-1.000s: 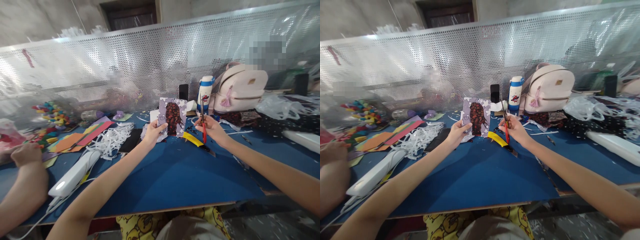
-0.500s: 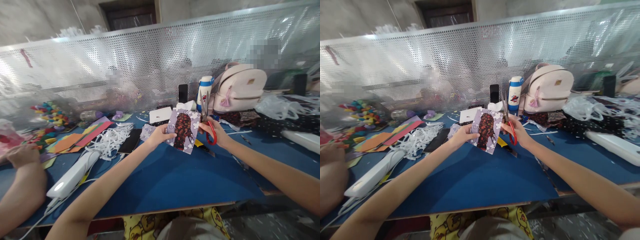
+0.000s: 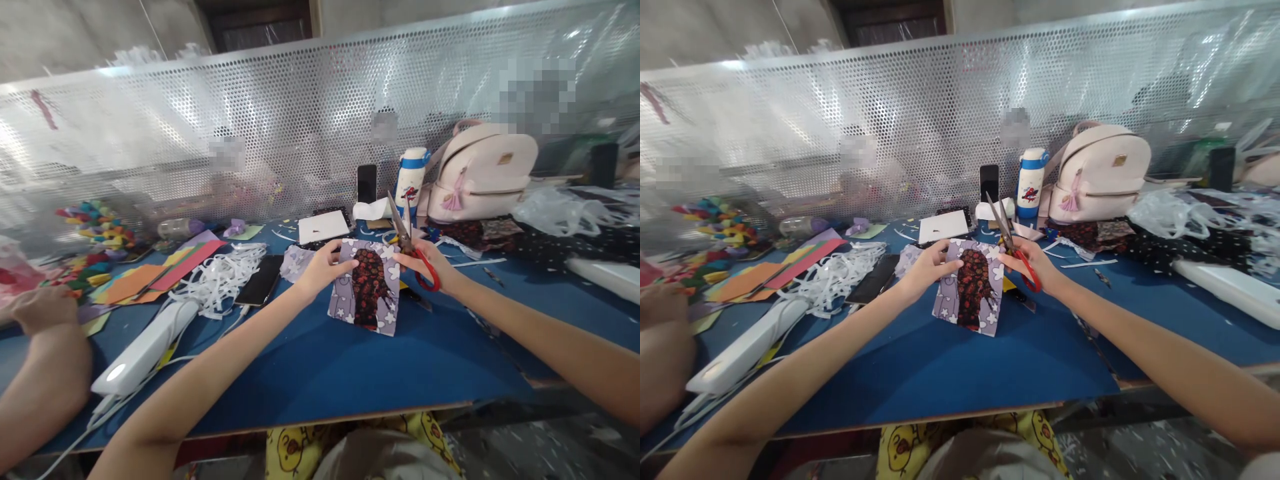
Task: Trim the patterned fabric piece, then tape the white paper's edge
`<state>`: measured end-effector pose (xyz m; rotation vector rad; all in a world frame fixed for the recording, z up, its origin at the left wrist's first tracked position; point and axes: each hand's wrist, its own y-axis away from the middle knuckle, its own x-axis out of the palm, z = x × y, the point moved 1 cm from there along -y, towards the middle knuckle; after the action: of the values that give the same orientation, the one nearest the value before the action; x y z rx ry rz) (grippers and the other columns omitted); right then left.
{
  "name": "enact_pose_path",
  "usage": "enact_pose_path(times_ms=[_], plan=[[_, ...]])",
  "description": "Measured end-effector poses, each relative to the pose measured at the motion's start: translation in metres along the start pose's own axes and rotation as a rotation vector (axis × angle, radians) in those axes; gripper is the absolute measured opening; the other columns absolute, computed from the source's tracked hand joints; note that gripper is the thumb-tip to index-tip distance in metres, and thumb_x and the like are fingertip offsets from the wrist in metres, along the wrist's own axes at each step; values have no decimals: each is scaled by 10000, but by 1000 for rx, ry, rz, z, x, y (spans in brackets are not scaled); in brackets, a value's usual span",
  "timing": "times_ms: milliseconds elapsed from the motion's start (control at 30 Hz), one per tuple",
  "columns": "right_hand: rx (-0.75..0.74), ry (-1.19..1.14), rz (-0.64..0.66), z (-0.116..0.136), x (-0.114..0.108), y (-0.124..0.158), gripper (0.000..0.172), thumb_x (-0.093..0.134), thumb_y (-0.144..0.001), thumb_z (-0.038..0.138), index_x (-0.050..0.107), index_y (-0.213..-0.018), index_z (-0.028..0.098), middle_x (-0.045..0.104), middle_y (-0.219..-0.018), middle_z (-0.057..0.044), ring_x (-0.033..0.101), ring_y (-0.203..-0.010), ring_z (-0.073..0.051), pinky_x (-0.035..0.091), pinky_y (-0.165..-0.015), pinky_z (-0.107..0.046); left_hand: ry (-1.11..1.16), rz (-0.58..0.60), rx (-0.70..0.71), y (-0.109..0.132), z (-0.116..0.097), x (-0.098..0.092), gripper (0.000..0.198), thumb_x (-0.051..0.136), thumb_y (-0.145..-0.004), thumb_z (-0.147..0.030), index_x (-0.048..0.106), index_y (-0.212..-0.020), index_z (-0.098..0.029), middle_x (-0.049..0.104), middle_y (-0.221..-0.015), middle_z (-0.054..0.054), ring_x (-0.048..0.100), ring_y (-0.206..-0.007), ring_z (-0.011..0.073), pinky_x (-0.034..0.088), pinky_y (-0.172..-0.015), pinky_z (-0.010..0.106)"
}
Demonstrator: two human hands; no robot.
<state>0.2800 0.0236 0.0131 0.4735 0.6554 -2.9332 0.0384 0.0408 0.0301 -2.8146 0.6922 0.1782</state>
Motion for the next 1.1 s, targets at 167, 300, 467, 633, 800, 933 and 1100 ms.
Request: enact_pose_path(times_ms=[167,300,467,633,800,933,1100], plan=[[-6,27,25,-3,2,3,438,753,-708,661,584,-745,260,545,-574,13,506,-528,-184,454,-529,-341,-109,-81,91,0,-6,1,448,772,-775,-221,653,-1207,-209,684,-1190,77,646,-944,199,486,-719,266],[-17,42,28,-2,3,5,447,767,-695,658,584,-739,253,535,-578,16,474,-528,-169,423,-511,-316,-160,-91,158,-2,-6,2,246,734,-798,-196,723,-1043,-217,718,-1128,61,648,-968,206,484,-771,283],[-24,46,33,0,3,4,457,768,-694,659,577,-722,244,522,-574,17,456,-526,-155,416,-501,-300,-202,-102,211,-3,-5,1,194,686,-830,-171,728,-1014,-216,734,-1083,66,662,-963,217,495,-847,325],[-22,39,43,-5,2,4,429,781,-701,624,582,-736,245,522,-582,21,457,-527,-152,403,-493,-294,-225,-107,241,-2,-7,2,180,650,-856,-163,722,-1011,-220,735,-1059,68,667,-1037,238,502,-909,352],[-18,20,50,-6,2,5,414,773,-717,615,586,-775,250,548,-608,15,497,-542,-164,420,-502,-300,-234,-110,256,-1,-6,3,179,627,-873,-172,718,-1023,-208,734,-1039,75,674,-1031,242,510,-918,360],[-26,11,52,-4,2,5,397,771,-732,592,585,-793,246,542,-604,21,498,-545,-157,425,-510,-287,-244,-112,258,-1,-4,3,182,604,-895,-191,712,-1042,-198,733,-1033,79,675,-1009,232,511,-909,352],[-37,15,64,-6,1,5,405,775,-735,571,572,-803,227,538,-611,30,489,-545,-139,411,-507,-256,-262,-76,245,-2,-5,-1,198,574,-921,-213,696,-1072,-175,729,-1056,78,672,-918,191,513,-812,299]])
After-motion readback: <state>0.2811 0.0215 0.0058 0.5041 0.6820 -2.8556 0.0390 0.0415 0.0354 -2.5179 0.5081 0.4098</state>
